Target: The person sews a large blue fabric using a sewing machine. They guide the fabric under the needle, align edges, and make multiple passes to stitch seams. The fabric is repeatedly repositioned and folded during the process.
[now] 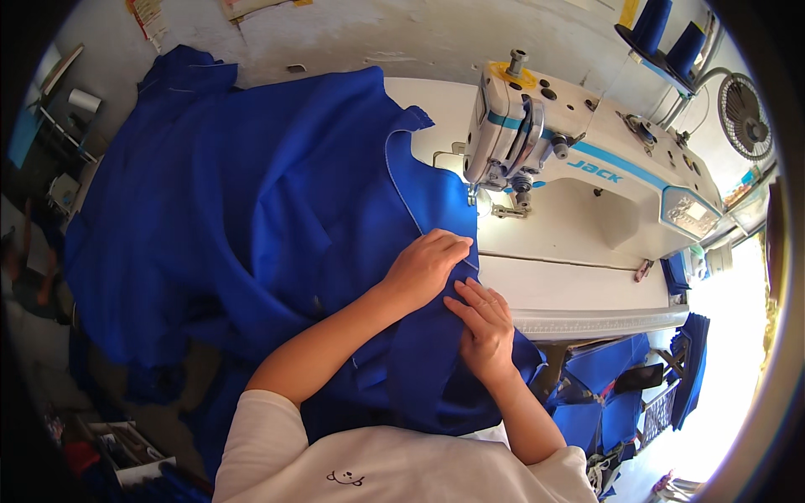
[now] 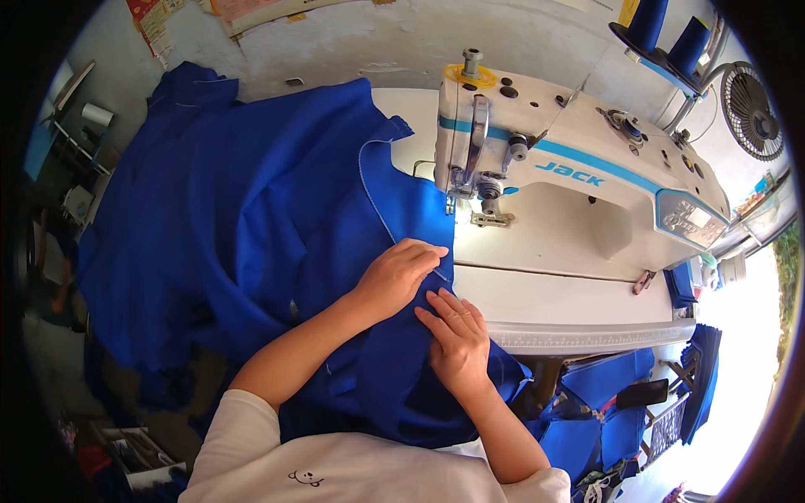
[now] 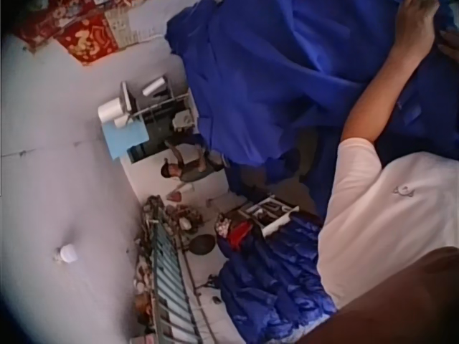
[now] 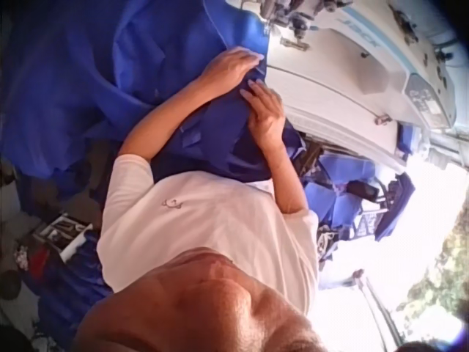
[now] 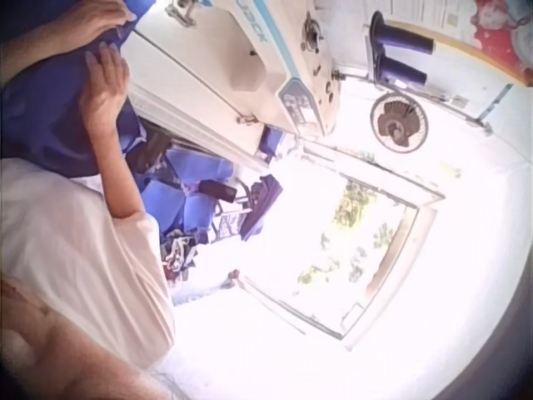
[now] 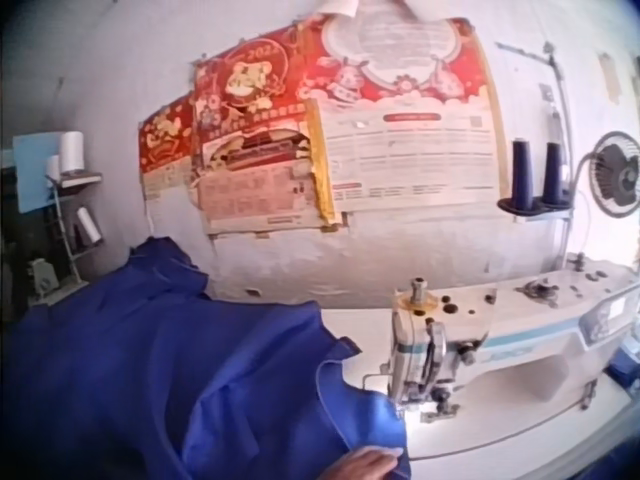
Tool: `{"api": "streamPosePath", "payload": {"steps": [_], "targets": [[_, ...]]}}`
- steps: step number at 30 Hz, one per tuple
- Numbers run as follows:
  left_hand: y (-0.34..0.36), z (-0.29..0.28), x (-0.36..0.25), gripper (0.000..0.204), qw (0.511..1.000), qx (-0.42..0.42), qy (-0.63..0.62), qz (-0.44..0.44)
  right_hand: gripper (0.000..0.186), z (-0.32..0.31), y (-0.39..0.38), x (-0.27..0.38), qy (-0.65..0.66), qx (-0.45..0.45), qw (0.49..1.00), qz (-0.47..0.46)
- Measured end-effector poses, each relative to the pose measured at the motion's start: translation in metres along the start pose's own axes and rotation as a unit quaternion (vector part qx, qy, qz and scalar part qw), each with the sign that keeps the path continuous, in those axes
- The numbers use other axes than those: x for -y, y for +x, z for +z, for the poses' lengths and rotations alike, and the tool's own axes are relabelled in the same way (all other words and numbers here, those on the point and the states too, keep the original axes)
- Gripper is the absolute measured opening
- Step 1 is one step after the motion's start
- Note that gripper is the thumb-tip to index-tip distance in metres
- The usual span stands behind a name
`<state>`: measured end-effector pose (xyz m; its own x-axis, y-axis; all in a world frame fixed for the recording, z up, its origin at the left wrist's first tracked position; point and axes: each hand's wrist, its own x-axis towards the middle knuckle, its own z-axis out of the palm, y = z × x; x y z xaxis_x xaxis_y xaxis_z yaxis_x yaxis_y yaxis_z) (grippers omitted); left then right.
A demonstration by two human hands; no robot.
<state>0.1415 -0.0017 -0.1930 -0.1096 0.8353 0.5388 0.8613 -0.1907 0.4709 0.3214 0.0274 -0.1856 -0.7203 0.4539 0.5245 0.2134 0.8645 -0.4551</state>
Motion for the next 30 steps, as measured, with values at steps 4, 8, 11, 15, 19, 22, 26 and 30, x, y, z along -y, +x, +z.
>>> {"api": "streamPosePath", "payload": {"steps": [4, 8, 11, 15, 19, 22, 26, 30], "targets": [[0.01, 0.007, 0.009, 0.027, 1.0, -0.009, 0.005, -0.001, 0.042, -0.002, 0.011, -0.007, -0.002, -0.003, 1.0, 0.001], [0.026, 0.008, 0.026, 0.025, 1.0, -0.011, -0.001, -0.003, 0.037, -0.001, 0.03, -0.019, 0.006, -0.008, 1.0, 0.004], [0.039, 0.002, 0.045, 0.021, 0.999, 0.006, 0.011, 0.045, 0.031, 0.006, 0.042, -0.026, -0.002, -0.026, 1.0, -0.002], [0.044, -0.006, 0.06, 0.015, 0.995, 0.014, 0.024, 0.097, 0.026, 0.009, 0.053, -0.022, 0.004, -0.026, 1.0, 0.006], [0.044, -0.009, 0.059, 0.017, 0.99, 0.02, 0.027, 0.135, 0.025, 0.012, 0.05, -0.023, 0.02, -0.053, 0.998, 0.019], [0.043, -0.008, 0.059, 0.019, 0.991, 0.02, 0.029, 0.126, 0.025, 0.013, 0.049, -0.026, 0.034, -0.072, 0.996, 0.038], [0.042, -0.008, 0.059, 0.019, 0.991, 0.022, 0.028, 0.132, 0.025, 0.013, 0.048, -0.026, 0.04, -0.086, 0.994, 0.05], [0.042, -0.01, 0.057, 0.019, 0.99, 0.019, 0.031, 0.135, 0.024, 0.012, 0.049, -0.026, 0.033, -0.085, 0.994, 0.058]]}}
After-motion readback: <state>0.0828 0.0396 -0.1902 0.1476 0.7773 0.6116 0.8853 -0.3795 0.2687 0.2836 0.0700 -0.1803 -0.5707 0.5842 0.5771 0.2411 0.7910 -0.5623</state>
